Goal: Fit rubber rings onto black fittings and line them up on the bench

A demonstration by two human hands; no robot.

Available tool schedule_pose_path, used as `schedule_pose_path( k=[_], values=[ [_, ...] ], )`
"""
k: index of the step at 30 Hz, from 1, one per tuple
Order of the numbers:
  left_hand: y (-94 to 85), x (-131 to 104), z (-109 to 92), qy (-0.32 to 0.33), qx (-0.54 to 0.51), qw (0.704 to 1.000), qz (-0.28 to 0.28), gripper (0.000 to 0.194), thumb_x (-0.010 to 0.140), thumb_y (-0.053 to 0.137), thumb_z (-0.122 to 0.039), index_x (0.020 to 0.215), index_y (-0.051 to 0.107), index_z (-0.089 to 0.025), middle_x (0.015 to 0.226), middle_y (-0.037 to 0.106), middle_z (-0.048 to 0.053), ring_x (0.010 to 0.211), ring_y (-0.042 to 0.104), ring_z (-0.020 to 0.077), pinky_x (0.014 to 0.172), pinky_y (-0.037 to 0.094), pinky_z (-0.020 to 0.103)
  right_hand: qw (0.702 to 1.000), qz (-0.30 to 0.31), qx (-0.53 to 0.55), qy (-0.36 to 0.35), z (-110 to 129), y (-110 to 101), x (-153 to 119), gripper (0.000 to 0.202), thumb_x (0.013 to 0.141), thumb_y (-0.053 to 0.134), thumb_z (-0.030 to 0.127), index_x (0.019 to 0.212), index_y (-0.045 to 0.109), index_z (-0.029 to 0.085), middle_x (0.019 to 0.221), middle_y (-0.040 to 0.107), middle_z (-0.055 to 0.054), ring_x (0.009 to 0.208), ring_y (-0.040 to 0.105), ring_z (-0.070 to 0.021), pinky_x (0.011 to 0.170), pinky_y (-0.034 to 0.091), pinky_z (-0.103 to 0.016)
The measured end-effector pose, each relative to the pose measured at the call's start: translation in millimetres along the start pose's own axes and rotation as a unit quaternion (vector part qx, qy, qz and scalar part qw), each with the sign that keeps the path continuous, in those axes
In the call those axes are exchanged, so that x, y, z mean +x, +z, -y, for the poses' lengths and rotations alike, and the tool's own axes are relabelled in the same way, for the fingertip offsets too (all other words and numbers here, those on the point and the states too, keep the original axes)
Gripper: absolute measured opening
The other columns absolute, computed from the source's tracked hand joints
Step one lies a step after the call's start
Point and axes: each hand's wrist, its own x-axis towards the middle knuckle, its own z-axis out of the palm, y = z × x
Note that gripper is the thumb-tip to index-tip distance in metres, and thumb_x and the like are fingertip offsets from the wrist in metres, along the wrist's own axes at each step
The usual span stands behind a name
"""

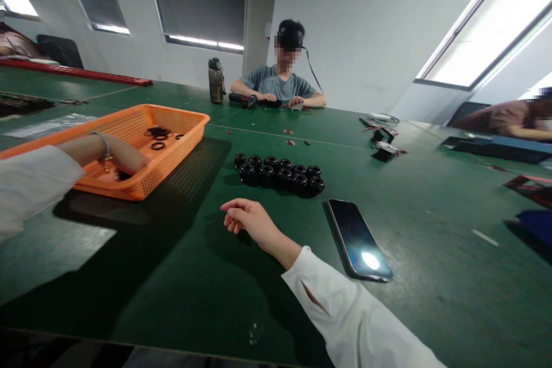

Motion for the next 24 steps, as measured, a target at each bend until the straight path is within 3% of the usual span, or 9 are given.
schedule_pose_path(
  k=[6, 9, 12, 15, 17, 21, 24],
  values=[
    [-2.9, -0.9, -0.8, -0.116, 0.093, 0.964, 0.219, 0.017, 0.054, 0.073, -0.013, 0.069, 0.066, -0.016, 0.043, 0.052, -0.002, 0.047, 0.053, 0.0199, 0.047, 0.048, 0.032, 1.000, 0.004, -0.002, -0.008, 0.0, 0.1, -0.8, 0.008, 0.071, 0.057, 0.016, 0.078, 0.062, 0.015, 0.056, 0.059, 0.003, 0.046, 0.049, -0.0062, 0.047, 0.036, -0.021],
    [-7.6, 5.0, -5.2, -0.127, 0.127, 0.944, 0.275, 0.011, 0.058, 0.069, -0.008, 0.068, 0.066, -0.011, 0.041, 0.052, -0.004, 0.039, 0.046, 0.0129, 0.046, 0.044, 0.025, 1.000, 0.001, -0.005, -0.009, 0.9, 1.2, -1.4, 0.008, 0.072, 0.056, 0.014, 0.077, 0.062, 0.015, 0.055, 0.059, 0.003, 0.046, 0.049, -0.0063, 0.047, 0.035, -0.021],
    [-12.4, 16.1, -16.4, -0.090, 0.135, 0.959, 0.233, 0.018, 0.072, 0.063, -0.015, 0.089, 0.066, -0.011, 0.059, 0.061, -0.003, 0.045, 0.047, 0.0090, 0.054, 0.043, 0.020, 1.000, -0.004, -0.010, -0.001, 2.7, 2.6, -1.9, 0.010, 0.073, 0.053, 0.012, 0.077, 0.062, 0.014, 0.055, 0.058, 0.004, 0.045, 0.049, -0.0060, 0.047, 0.036, -0.021],
    [-14.0, 20.7, -36.0, 0.030, 0.124, 0.987, 0.097, 0.034, 0.073, 0.064, -0.016, 0.106, 0.059, -0.009, 0.082, 0.065, -0.001, 0.064, 0.054, 0.0095, 0.068, 0.043, 0.019, 1.000, -0.010, -0.012, 0.004, 3.7, 3.3, -2.1, 0.012, 0.073, 0.052, 0.010, 0.077, 0.062, 0.014, 0.054, 0.058, 0.004, 0.045, 0.048, -0.0057, 0.048, 0.035, -0.021],
    [-11.1, 15.5, -53.3, 0.077, 0.078, 0.992, 0.060, 0.033, 0.079, 0.059, -0.019, 0.111, 0.057, -0.011, 0.091, 0.065, 0.002, 0.069, 0.055, 0.0107, 0.071, 0.044, 0.022, 1.000, -0.010, -0.008, 0.004, 3.4, 3.3, -2.2, 0.010, 0.072, 0.053, 0.011, 0.077, 0.062, 0.014, 0.054, 0.058, 0.003, 0.045, 0.048, -0.0059, 0.047, 0.035, -0.021],
    [5.6, -12.3, -89.3, 0.138, -0.004, 0.985, 0.102, 0.034, 0.073, 0.066, -0.023, 0.105, 0.060, -0.015, 0.088, 0.064, 0.002, 0.067, 0.059, 0.0141, 0.068, 0.047, 0.026, 0.999, -0.019, 0.044, -0.017, 1.4, 2.2, -3.4, 0.015, 0.072, 0.060, 0.026, 0.082, 0.060, 0.014, 0.054, 0.057, 0.003, 0.047, 0.051, -0.0075, 0.046, 0.034, -0.020],
    [26.8, -39.6, -106.5, 0.233, -0.026, 0.961, 0.146, 0.032, 0.066, 0.071, -0.026, 0.096, 0.063, -0.019, 0.089, 0.064, 0.000, 0.084, 0.061, 0.0195, 0.078, 0.045, 0.028, 0.992, -0.027, 0.105, -0.060, -1.2, 1.7, -3.7, 0.036, 0.068, 0.065, 0.043, 0.093, 0.057, 0.017, 0.059, 0.060, 0.003, 0.051, 0.053, -0.0085, 0.047, 0.036, -0.020]
  ],
)
